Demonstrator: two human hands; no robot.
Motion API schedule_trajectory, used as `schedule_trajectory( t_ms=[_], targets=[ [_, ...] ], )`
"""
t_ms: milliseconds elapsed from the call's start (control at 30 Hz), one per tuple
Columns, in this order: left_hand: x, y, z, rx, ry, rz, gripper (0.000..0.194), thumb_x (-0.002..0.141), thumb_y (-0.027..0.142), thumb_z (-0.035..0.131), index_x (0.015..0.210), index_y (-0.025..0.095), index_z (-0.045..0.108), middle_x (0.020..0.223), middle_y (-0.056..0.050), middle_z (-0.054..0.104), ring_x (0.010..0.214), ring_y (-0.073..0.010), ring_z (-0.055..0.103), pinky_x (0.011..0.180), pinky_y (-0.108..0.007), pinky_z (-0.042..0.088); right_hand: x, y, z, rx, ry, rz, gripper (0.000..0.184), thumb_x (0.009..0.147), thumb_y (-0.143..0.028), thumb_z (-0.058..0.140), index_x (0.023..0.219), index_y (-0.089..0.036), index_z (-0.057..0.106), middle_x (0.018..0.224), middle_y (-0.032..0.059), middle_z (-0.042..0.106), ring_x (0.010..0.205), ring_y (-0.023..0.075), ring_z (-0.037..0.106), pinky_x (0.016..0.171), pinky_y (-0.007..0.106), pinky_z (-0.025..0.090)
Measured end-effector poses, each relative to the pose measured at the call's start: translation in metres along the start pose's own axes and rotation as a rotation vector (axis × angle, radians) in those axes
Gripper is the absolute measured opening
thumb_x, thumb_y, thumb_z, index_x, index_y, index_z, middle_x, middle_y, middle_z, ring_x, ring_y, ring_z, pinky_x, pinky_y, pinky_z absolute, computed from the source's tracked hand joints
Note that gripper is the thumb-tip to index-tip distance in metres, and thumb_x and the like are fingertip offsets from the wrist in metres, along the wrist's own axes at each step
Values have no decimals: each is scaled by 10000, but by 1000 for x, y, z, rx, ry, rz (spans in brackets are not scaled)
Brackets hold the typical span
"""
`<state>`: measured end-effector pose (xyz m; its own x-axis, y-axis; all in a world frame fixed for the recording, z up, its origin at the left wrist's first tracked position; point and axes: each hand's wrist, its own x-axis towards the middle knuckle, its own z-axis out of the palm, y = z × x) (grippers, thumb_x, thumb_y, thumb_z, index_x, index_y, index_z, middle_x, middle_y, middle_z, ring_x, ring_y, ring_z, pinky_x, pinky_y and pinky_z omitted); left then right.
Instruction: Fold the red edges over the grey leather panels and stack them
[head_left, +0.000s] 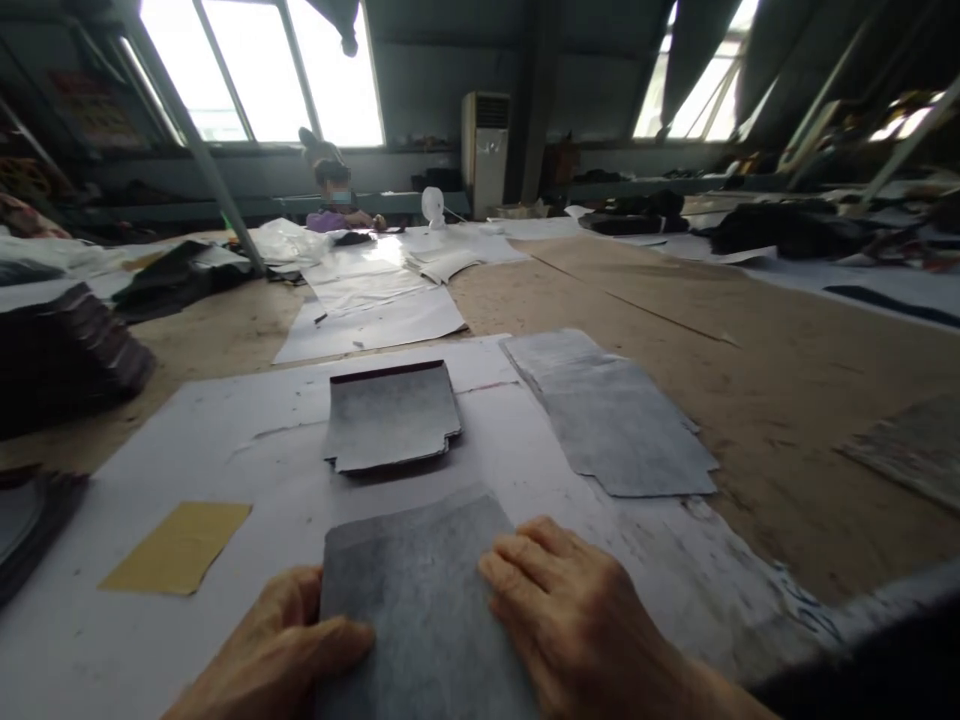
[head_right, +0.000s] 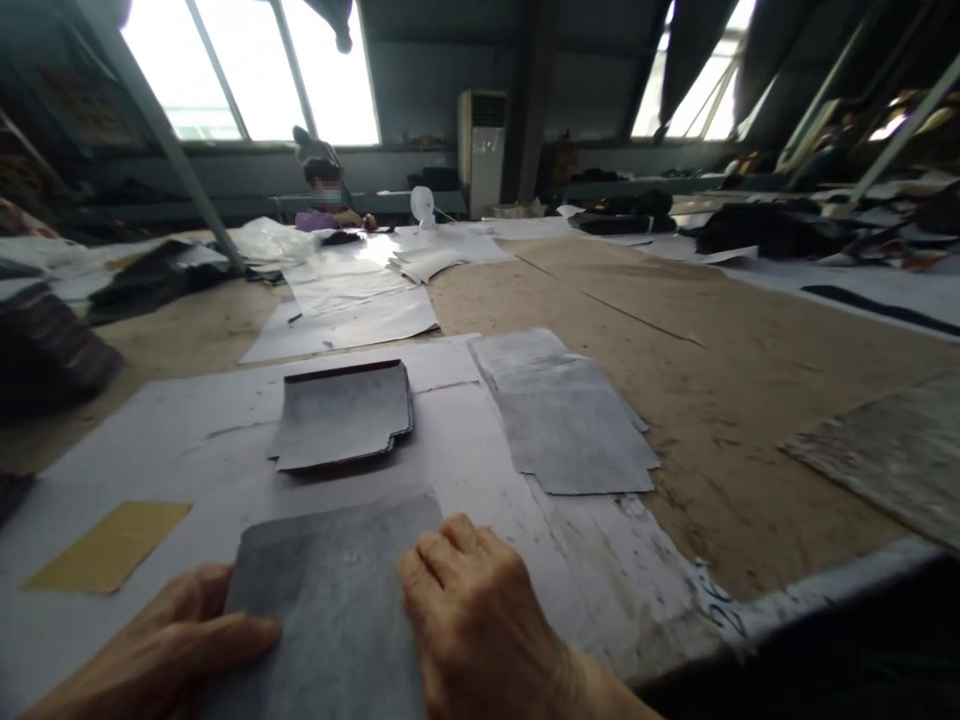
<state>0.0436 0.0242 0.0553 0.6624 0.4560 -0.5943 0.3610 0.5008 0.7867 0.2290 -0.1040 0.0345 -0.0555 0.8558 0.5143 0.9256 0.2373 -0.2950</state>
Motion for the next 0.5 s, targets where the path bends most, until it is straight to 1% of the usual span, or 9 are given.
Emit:
schedule_trajectory(
  t_ms=[100, 167, 233, 300, 367, 400, 433, 500],
  targets=[
    [-7, 8, -18, 74, 7, 26, 299, 575, 265, 624, 857, 167, 646, 696, -31, 637, 674, -221, 602, 682, -332, 490, 0, -6, 15, -72, 5, -52, 230, 816, -92, 385, 835, -95, 615, 776, 108, 564, 725, 205, 503, 621, 325, 447],
    [-7, 19, -27, 211, 37, 46, 319, 580, 334, 615, 856, 177, 646, 726, -33, 639, 729, -236, 601, 702, -339, 486, -1, -12, 26, -112, 57, -128, 236, 806, -72, 390, 842, -75, 624, 764, 110, 573, 701, 207, 510, 589, 322, 447],
    [-1, 31, -34, 473, 117, 90, 316, 599, 374, 587, 842, 182, 647, 738, -30, 636, 747, -234, 594, 683, -317, 472, -2, -18, 35, -171, 128, -186, 226, 786, -41, 412, 840, -57, 631, 757, 111, 587, 696, 210, 526, 570, 313, 445],
    [8, 43, -37, 835, 210, 172, 300, 617, 370, 566, 842, 191, 652, 755, -22, 630, 744, -221, 581, 657, -287, 442, -4, -22, 39, -239, 177, -234, 221, 771, -17, 429, 838, -43, 638, 786, 125, 608, 718, 222, 547, 577, 315, 446],
    [19, 51, -33, 1138, 253, 247, 273, 625, 343, 564, 840, 201, 656, 759, -13, 623, 732, -205, 569, 637, -266, 414, -5, -25, 39, -285, 187, -262, 232, 774, -8, 425, 841, -43, 644, 824, 132, 623, 737, 231, 561, 579, 319, 447],
    [24, 54, -28, 1233, 248, 271, 261, 626, 334, 569, 834, 204, 657, 756, -11, 620, 725, -199, 564, 626, -260, 404, -6, -25, 39, -297, 187, -269, 242, 777, -6, 417, 842, -46, 647, 834, 131, 628, 743, 234, 565, 580, 323, 448],
    [28, 56, -22, 1287, 233, 287, 246, 627, 325, 575, 827, 207, 657, 753, -9, 618, 724, -195, 563, 622, -256, 400, -6, -26, 39, -306, 182, -267, 254, 778, -2, 409, 844, -49, 650, 836, 128, 631, 748, 235, 569, 579, 325, 448],
    [37, 57, -6, 1325, 201, 340, 225, 630, 289, 593, 833, 217, 655, 762, -2, 623, 741, -191, 566, 638, -257, 404, -6, -27, 39, -312, 175, -259, 269, 772, 7, 399, 829, -54, 654, 815, 120, 631, 742, 232, 570, 563, 321, 441]
  ],
)
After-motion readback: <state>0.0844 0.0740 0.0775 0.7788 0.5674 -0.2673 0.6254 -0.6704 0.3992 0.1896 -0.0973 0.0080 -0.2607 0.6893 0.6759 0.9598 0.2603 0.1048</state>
